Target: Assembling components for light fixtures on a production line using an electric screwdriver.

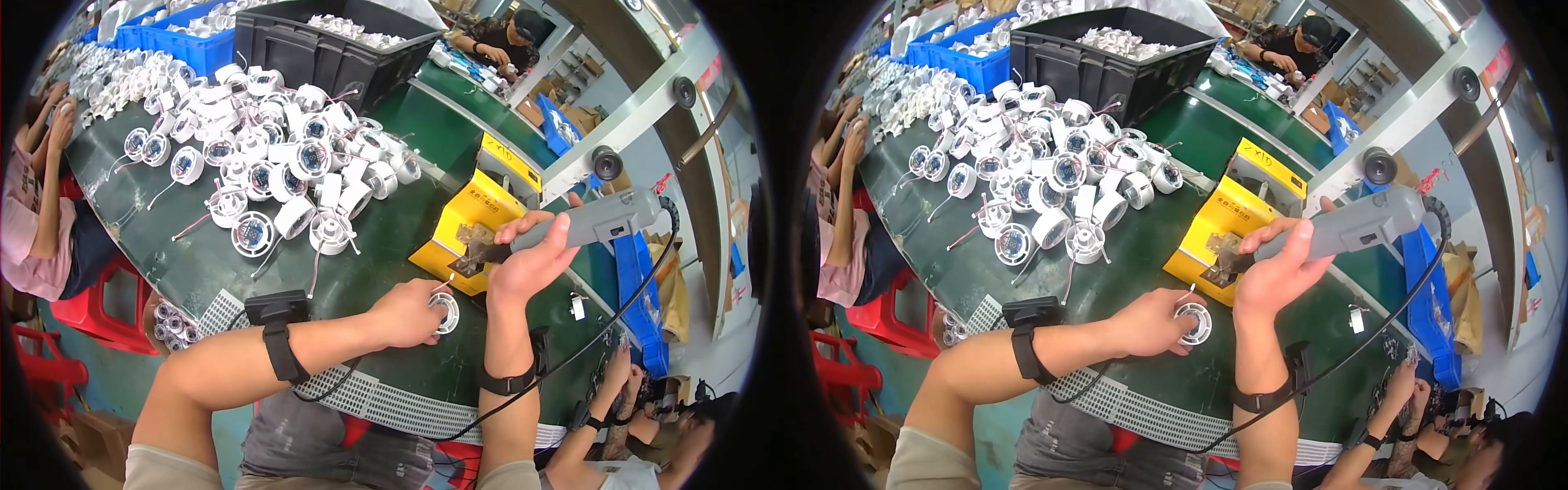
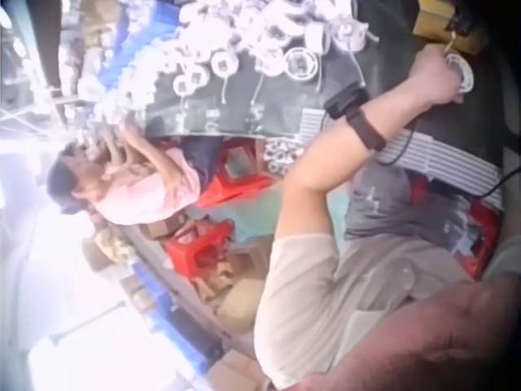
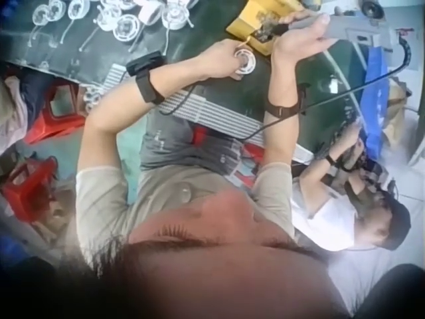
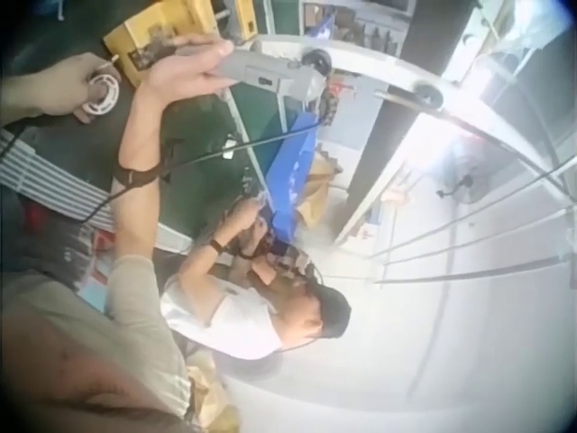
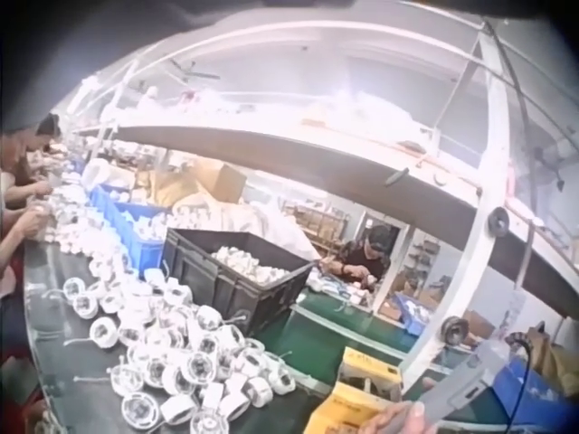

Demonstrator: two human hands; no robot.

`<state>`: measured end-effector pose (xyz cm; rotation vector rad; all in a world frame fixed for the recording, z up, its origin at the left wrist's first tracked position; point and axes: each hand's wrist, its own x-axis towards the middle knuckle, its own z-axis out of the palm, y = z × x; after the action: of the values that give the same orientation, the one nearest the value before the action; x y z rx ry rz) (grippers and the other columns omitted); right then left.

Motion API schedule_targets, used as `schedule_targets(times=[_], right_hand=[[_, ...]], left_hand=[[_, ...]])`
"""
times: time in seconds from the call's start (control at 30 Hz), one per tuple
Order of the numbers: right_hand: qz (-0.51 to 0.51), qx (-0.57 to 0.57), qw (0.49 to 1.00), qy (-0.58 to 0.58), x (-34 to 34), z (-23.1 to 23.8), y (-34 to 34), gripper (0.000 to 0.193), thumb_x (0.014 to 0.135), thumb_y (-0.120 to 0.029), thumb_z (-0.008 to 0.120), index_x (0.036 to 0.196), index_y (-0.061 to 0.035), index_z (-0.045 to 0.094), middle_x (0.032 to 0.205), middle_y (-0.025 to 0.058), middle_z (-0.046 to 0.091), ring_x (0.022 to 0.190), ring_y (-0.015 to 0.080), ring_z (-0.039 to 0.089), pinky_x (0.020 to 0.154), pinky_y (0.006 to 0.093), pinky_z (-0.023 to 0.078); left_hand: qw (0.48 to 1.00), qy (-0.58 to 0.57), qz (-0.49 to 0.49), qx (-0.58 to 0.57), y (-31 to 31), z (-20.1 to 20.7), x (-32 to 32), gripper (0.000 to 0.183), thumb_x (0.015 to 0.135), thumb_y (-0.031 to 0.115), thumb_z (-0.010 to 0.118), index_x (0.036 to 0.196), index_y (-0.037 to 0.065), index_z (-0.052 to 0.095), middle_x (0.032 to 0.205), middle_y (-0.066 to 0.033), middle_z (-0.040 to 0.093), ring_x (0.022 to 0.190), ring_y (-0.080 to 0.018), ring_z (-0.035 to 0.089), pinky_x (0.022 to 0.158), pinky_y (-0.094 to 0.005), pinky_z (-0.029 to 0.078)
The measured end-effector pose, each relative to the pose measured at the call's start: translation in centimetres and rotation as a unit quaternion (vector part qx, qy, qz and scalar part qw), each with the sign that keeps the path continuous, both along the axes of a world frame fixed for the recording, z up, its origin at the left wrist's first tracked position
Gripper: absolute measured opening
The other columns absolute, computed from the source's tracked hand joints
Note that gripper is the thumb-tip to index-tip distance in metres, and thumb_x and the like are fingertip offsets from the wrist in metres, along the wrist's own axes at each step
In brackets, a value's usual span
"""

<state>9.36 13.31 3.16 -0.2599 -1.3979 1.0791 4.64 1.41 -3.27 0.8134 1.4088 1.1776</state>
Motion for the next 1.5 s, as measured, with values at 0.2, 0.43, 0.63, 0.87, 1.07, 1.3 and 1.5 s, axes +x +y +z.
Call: schedule_targets(times=[0.2, 0.43, 0.63, 0.87, 1.07, 1.3, 1.5], right_hand=[[0.011, -0.004, 1.000, -0.013, 0.0, -0.2, 0.0, 0.036, 0.098, -0.025, 0.037, 0.125, -0.0013, 0.034, 0.063, 0.0076, 0.044, 0.045, 0.0164, 0.045, 0.043, 0.0305, 0.041], [0.056, -0.028, 0.998, -0.023, 1.5, -0.7, -1.8, 0.035, 0.098, -0.026, 0.036, 0.125, -0.0039, 0.034, 0.064, 0.0078, 0.044, 0.045, 0.0165, 0.045, 0.043, 0.0304, 0.041], [0.128, -0.029, 0.991, -0.009, 4.3, -2.3, -3.8, 0.045, 0.097, -0.035, 0.039, 0.128, -0.0034, 0.030, 0.068, 0.0081, 0.046, 0.047, 0.0159, 0.046, 0.045, 0.0290, 0.043], [0.121, -0.042, 0.991, -0.028, 4.3, -3.1, -4.1, 0.047, 0.097, -0.035, 0.041, 0.128, -0.0022, 0.029, 0.068, 0.0084, 0.046, 0.049, 0.0161, 0.048, 0.046, 0.0294, 0.045], [0.117, -0.031, 0.992, -0.045, 4.2, -3.3, -4.3, 0.048, 0.096, -0.036, 0.041, 0.129, -0.0018, 0.028, 0.068, 0.0080, 0.047, 0.049, 0.0160, 0.049, 0.046, 0.0293, 0.045], [0.139, -0.042, 0.988, -0.049, 4.2, -3.9, -4.0, 0.048, 0.096, -0.037, 0.041, 0.127, -0.0030, 0.029, 0.068, 0.0077, 0.046, 0.049, 0.0158, 0.048, 0.047, 0.0292, 0.045], [0.201, -0.028, 0.979, -0.026, 4.7, -4.2, -3.4, 0.051, 0.094, -0.041, 0.046, 0.126, -0.0046, 0.029, 0.070, 0.0088, 0.046, 0.049, 0.0157, 0.048, 0.048, 0.0291, 0.046]], left_hand=[[1.000, -0.019, 0.009, -0.009, 0.2, 0.0, 0.0, 0.033, 0.093, 0.008, 0.051, 0.123, -0.005, 0.052, 0.105, -0.0162, 0.063, 0.082, -0.0204, 0.068, 0.071, -0.0289, 0.059], [0.995, -0.078, 0.058, 0.010, 0.5, -0.8, -0.1, 0.032, 0.094, 0.006, 0.047, 0.123, -0.007, 0.051, 0.108, -0.0148, 0.060, 0.089, -0.0210, 0.065, 0.072, -0.0311, 0.061], [0.996, -0.076, 0.055, 0.015, 0.6, -0.4, -0.1, 0.030, 0.094, 0.006, 0.047, 0.122, -0.005, 0.052, 0.106, -0.0143, 0.060, 0.090, -0.0205, 0.064, 0.073, -0.0322, 0.060], [0.997, -0.065, 0.048, 0.011, 0.6, -0.2, -0.1, 0.030, 0.094, 0.007, 0.047, 0.121, -0.005, 0.052, 0.107, -0.0132, 0.058, 0.092, -0.0196, 0.062, 0.075, -0.0325, 0.060], [0.997, -0.061, 0.042, 0.005, 0.3, -0.2, -0.1, 0.031, 0.094, 0.007, 0.047, 0.122, -0.006, 0.051, 0.108, -0.0142, 0.057, 0.092, -0.0202, 0.061, 0.075, -0.0325, 0.061], [0.998, -0.042, 0.055, 0.008, 0.5, -0.5, -0.1, 0.030, 0.094, 0.009, 0.047, 0.120, -0.005, 0.053, 0.107, -0.0167, 0.060, 0.086, -0.0218, 0.065, 0.070, -0.0314, 0.060], [0.997, -0.030, 0.068, 0.025, 1.1, -1.0, 0.2, 0.030, 0.093, 0.011, 0.047, 0.117, -0.004, 0.056, 0.103, -0.0179, 0.063, 0.078, -0.0224, 0.068, 0.067, -0.0298, 0.058]])
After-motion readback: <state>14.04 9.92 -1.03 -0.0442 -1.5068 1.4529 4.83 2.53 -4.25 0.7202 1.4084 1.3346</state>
